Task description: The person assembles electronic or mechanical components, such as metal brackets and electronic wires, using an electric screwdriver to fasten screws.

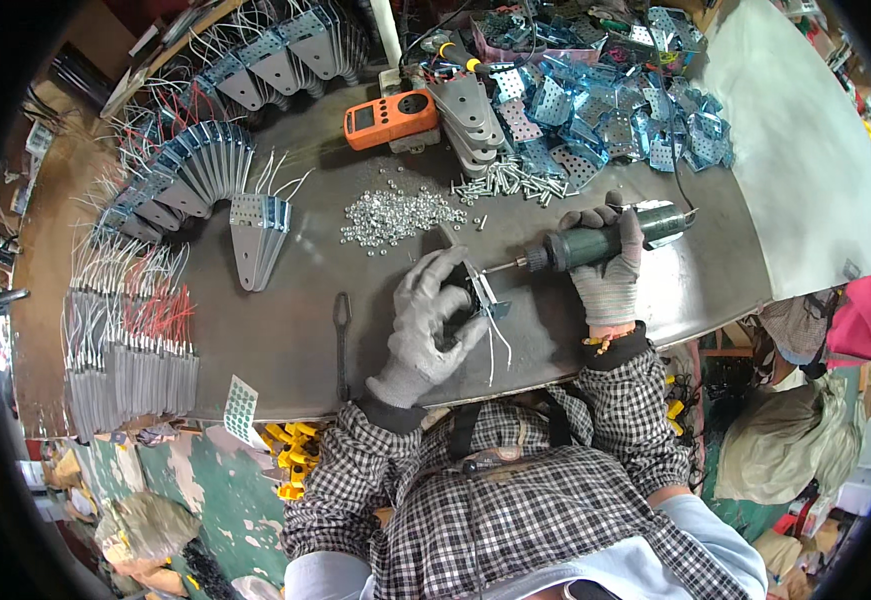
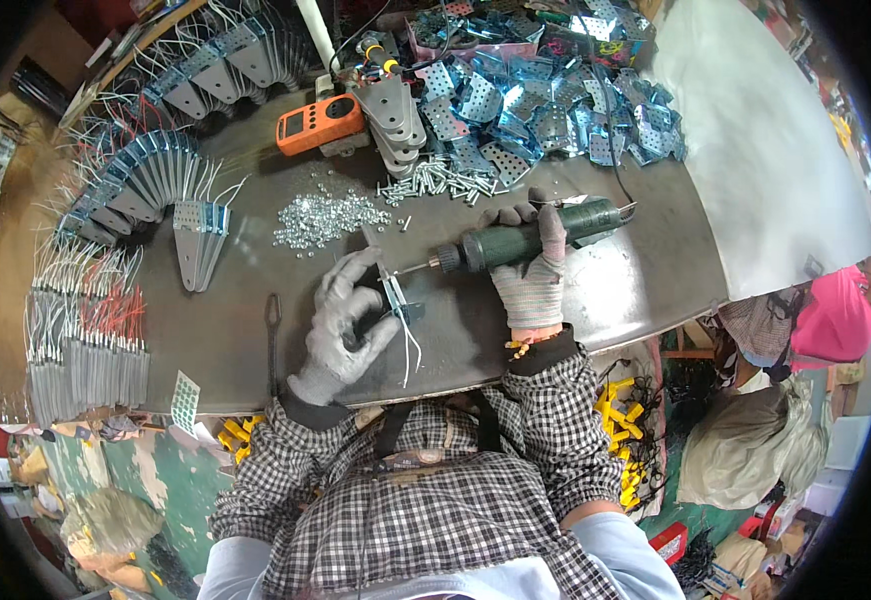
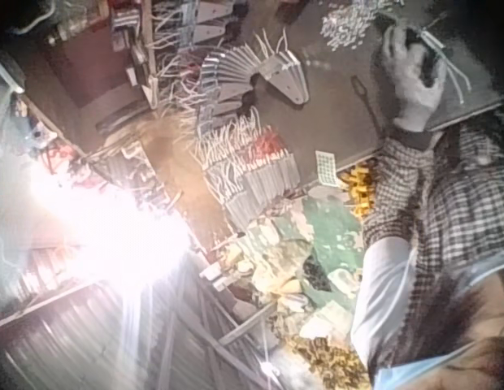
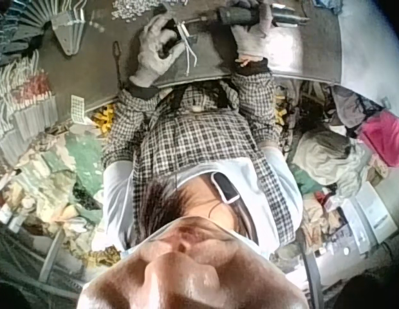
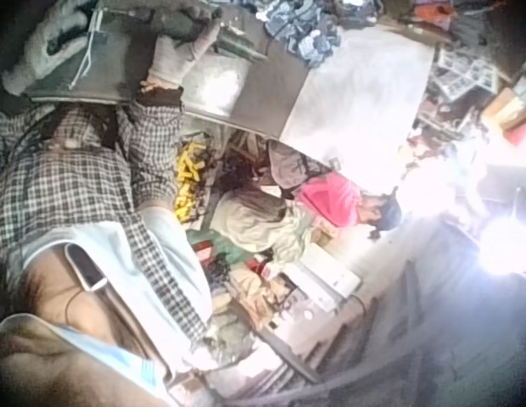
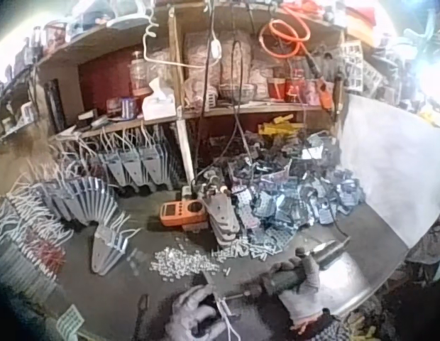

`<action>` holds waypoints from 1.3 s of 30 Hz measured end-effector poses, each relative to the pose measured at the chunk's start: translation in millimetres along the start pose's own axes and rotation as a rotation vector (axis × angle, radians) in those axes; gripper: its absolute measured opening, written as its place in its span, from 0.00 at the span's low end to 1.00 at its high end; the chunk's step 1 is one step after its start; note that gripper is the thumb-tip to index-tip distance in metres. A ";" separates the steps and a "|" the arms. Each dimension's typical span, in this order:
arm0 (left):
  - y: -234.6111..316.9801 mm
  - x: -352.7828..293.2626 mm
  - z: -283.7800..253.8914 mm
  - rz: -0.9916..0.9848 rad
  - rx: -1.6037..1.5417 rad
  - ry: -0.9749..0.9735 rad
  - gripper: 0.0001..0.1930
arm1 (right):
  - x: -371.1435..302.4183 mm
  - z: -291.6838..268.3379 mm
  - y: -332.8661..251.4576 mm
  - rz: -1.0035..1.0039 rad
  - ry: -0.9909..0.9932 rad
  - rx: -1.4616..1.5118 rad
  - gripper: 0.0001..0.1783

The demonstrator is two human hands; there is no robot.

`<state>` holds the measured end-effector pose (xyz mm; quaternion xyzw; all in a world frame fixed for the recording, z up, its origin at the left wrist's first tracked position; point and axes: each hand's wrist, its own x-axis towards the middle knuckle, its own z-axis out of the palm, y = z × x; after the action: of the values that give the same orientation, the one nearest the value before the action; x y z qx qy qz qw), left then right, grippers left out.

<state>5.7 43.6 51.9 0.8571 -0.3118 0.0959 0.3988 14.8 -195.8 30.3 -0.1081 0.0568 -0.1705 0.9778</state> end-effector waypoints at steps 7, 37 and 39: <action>-20.1 2.6 15.6 -0.106 -0.583 0.133 0.31 | 1.6 6.4 13.1 0.032 0.051 0.021 0.23; -36.6 0.4 -6.5 -0.496 -0.737 0.031 0.06 | 1.5 -3.4 15.8 0.080 0.038 0.009 0.26; -17.3 -1.8 11.6 -0.455 -0.674 0.144 0.12 | 2.2 -2.7 16.5 0.103 0.030 0.044 0.25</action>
<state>13.9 44.3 32.6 0.7165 -0.0998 -0.0423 0.6891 21.7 -181.8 23.7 -0.0809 0.0731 -0.1228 0.9864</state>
